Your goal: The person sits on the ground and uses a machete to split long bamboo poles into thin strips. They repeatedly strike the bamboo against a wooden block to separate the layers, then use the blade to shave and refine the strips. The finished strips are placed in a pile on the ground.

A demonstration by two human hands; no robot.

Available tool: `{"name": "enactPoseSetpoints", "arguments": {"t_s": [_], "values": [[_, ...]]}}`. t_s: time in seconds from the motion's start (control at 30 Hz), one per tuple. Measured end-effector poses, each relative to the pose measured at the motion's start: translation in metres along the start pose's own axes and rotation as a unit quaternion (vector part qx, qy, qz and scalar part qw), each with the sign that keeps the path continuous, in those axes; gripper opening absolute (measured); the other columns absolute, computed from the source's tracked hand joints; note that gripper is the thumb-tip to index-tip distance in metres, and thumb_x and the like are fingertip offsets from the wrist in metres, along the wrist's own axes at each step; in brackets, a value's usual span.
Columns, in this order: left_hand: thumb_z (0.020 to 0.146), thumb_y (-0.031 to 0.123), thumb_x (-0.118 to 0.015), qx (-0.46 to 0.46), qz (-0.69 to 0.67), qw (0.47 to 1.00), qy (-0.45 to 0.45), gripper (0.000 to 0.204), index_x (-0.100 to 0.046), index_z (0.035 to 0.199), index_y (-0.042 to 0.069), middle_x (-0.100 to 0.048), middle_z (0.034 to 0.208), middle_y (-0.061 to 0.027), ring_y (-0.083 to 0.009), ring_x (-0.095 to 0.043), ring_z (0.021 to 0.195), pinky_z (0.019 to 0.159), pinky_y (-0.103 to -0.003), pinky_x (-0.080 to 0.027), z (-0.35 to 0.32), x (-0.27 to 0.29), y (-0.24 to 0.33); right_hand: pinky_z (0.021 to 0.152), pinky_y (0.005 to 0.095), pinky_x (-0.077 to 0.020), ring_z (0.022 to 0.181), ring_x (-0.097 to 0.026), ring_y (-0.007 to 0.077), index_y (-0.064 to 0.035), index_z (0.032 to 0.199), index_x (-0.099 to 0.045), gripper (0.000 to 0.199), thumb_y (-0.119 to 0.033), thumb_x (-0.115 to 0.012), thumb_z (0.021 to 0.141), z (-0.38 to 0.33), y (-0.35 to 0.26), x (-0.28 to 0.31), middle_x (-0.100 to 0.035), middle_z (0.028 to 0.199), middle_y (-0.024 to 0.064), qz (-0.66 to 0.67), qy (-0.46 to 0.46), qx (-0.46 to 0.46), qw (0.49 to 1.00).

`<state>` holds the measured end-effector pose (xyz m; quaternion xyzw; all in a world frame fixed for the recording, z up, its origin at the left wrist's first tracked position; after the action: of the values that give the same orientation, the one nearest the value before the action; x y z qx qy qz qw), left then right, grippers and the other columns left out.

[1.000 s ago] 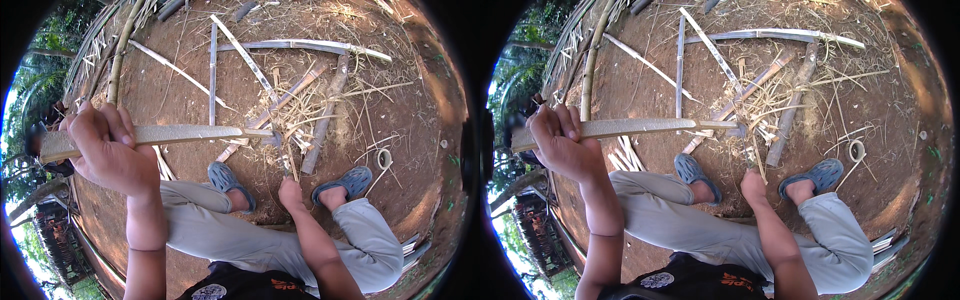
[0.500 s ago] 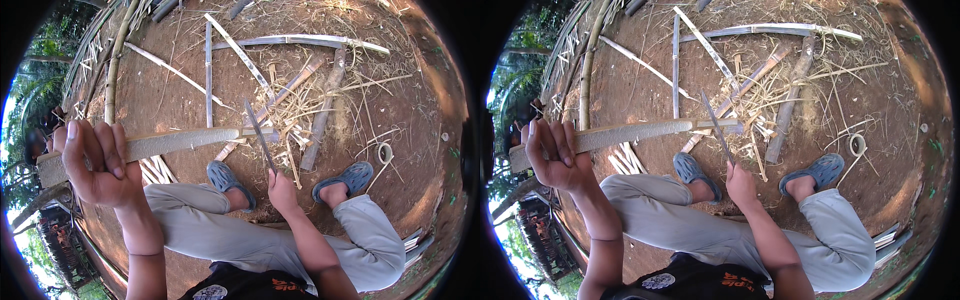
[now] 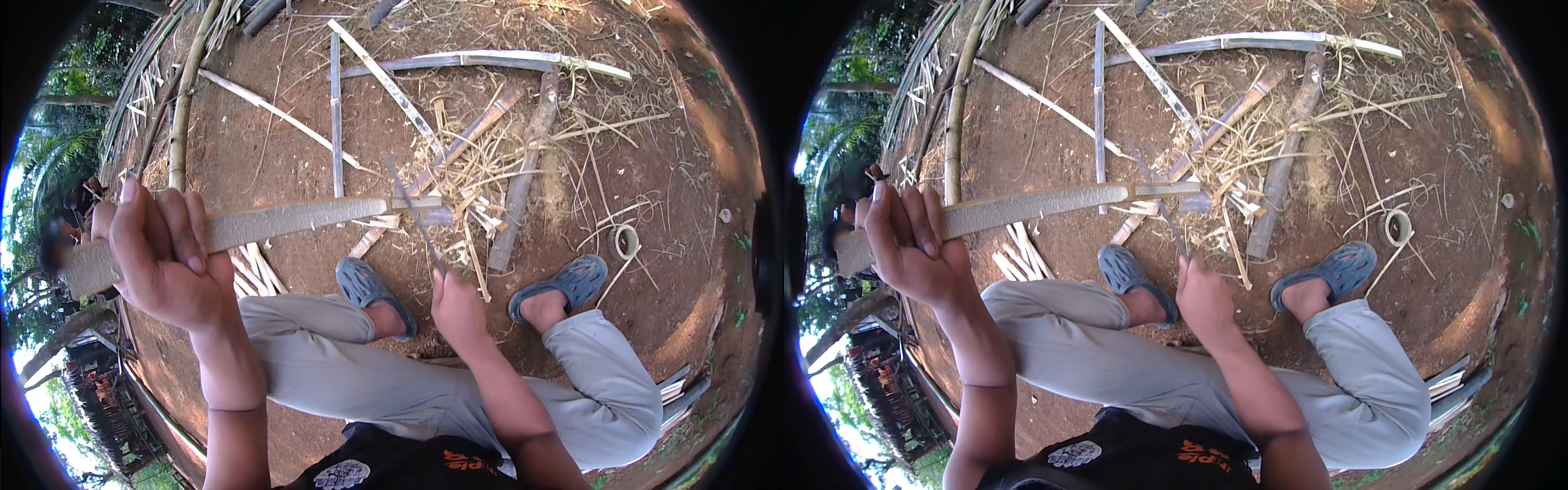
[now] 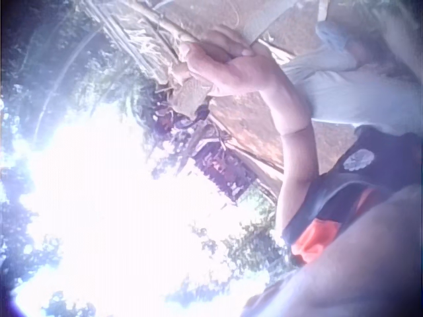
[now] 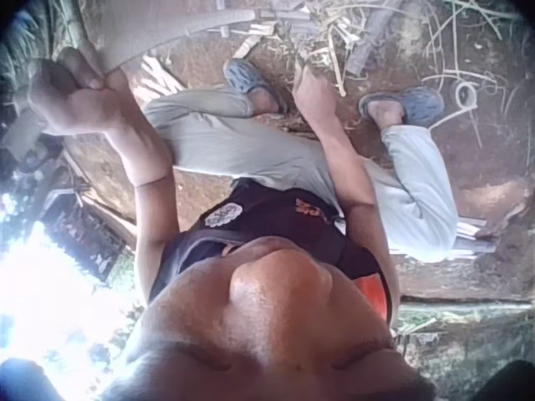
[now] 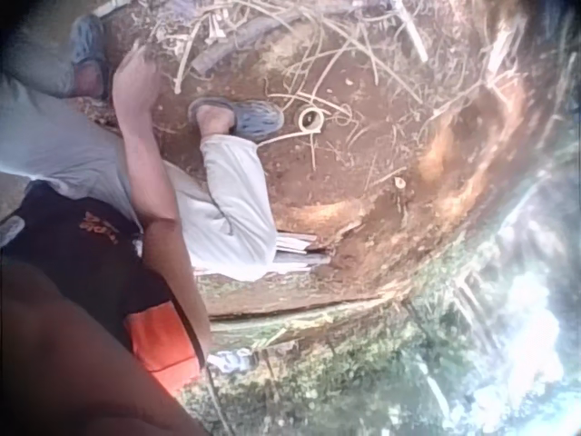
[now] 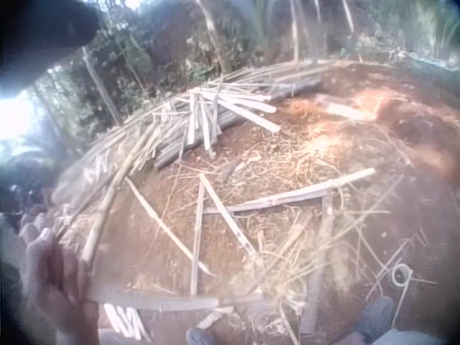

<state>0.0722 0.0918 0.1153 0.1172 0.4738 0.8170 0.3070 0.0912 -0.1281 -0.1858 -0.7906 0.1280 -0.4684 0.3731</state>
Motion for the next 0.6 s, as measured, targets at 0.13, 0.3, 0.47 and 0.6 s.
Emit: {"name": "enactPoseSetpoints", "arguments": {"t_s": [0.13,0.3,0.47,0.6], "values": [[0.095,0.007,-0.052,0.015,0.041,0.999,0.024,0.030,-0.035,0.072,0.015,-0.024,0.048,0.0043,-0.0056,-0.020,0.036,0.035,-0.021,-0.019,-0.010,-0.008,0.004,0.055,0.0516,-0.0522,0.062,-0.066,0.0429,0.0021,0.092,-0.059,0.031,-0.027,-0.050,0.100,-0.009,0.018,-0.014,-0.063,0.065,0.0250,-0.031,-0.004,-0.012,0.999],[0.097,0.008,-0.050,-0.007,0.020,1.000,-0.011,0.023,-0.042,0.076,0.011,-0.028,0.052,0.0028,-0.0052,-0.021,0.037,0.036,-0.021,-0.019,0.003,-0.004,-0.001,0.058,0.0534,-0.0534,0.065,-0.066,0.0442,0.0040,0.091,-0.059,0.034,-0.026,-0.047,0.101,0.012,0.064,-0.030,-0.065,0.068,0.0258,-0.070,-0.035,-0.076,0.994],[0.096,0.004,-0.048,0.003,-0.078,0.996,-0.043,0.019,-0.050,0.078,0.008,-0.026,0.052,0.0025,-0.0050,-0.021,0.041,0.042,-0.018,-0.029,0.003,-0.002,0.020,0.056,0.0541,-0.0525,0.062,-0.065,0.0452,0.0040,0.091,-0.055,0.032,-0.025,-0.047,0.101,-0.014,0.028,-0.022,-0.062,0.063,0.0255,-0.054,-0.006,-0.025,0.998],[0.096,0.005,-0.049,-0.058,0.098,0.993,0.017,0.015,-0.052,0.082,0.005,-0.028,0.055,0.0022,-0.0037,-0.021,0.040,0.045,-0.015,-0.034,-0.005,-0.014,0.024,0.056,0.0535,-0.0507,0.062,-0.064,0.0452,0.0037,0.087,-0.055,0.029,-0.021,-0.048,0.101,-0.012,0.049,-0.035,-0.062,0.063,0.0257,-0.047,-0.019,-0.091,0.995]]}}
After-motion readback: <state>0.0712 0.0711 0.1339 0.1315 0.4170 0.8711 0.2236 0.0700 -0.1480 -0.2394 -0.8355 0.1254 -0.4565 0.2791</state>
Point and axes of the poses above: each hand's wrist, its own z-axis towards the middle knuckle, its own x-axis out of the back of the hand, y = z × x, the point moved 7 cm from there along z, towards the middle knuckle
